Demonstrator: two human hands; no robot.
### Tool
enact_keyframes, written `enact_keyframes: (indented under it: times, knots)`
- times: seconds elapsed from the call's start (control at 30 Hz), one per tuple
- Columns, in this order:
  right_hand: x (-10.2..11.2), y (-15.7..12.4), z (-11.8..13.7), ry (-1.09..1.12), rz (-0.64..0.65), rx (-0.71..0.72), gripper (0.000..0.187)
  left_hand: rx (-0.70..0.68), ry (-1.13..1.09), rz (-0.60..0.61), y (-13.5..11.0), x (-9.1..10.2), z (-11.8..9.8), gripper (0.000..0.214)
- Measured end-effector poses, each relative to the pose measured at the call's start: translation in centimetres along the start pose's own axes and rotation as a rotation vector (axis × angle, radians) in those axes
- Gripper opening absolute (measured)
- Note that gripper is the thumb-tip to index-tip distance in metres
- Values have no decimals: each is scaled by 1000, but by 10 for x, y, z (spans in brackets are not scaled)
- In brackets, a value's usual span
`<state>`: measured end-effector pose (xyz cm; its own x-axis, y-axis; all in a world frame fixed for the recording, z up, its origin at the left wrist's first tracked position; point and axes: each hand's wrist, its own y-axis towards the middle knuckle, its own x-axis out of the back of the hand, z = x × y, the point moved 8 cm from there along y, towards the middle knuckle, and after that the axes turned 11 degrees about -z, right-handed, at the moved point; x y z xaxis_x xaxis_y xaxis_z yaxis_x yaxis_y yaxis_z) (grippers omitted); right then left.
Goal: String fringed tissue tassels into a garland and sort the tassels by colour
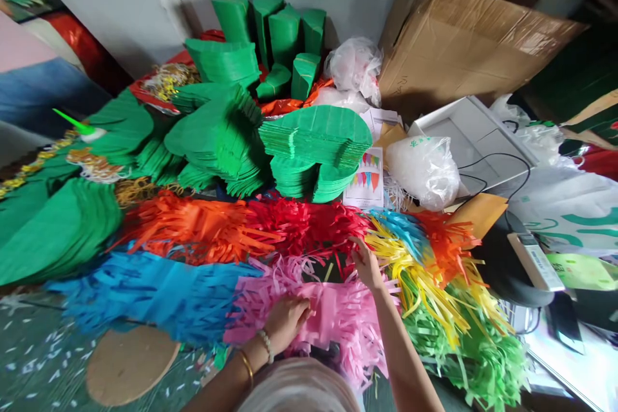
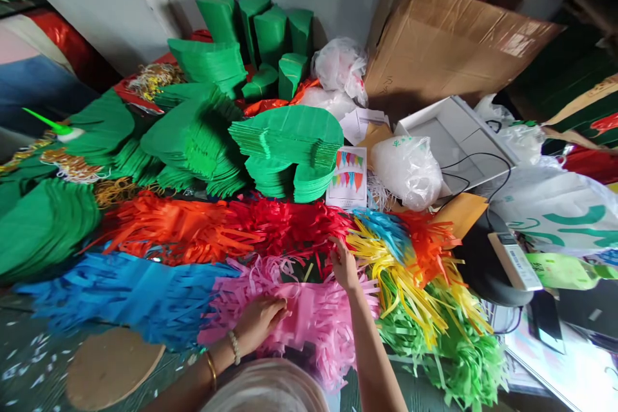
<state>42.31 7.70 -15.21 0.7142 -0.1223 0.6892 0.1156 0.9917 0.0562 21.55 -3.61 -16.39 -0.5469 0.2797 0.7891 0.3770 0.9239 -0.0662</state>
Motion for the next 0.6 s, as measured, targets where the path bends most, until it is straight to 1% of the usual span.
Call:
enact_keyframes:
  times: [0.1,0.17,0.2,0.23,0.3,0.37,0.43,0.5,0.53,0.6]
  knots:
    - [7,-12,16,-38,-37,41,44,-23,-13,-2,-5,9,-13,21]
    - [10,-26,29,-102,-103,36,43,-60,-35,6,-5,19,-29,20]
    - [9,-33,37,-155,-123,45,41,-82,-39,0,-2,26,-36,20]
    - [3,-40,46,-209,-112,76,39,-104,-37,-16,2,32,-43,20]
    - [-21,-50,66,-284,-6,189,36,-118,4,-90,17,47,-45,19]
    - [-52,-53,82,-286,144,303,39,-80,60,-168,33,56,-31,19]
    - [-74,-43,88,-280,214,339,46,-27,90,-201,42,57,-8,21]
    - [-88,-27,87,-298,243,335,52,9,95,-208,40,55,13,21]
    - [-93,-18,85,-307,252,328,53,15,90,-206,36,54,20,20]
    - [-98,-5,83,-321,266,312,50,13,69,-207,25,54,27,20]
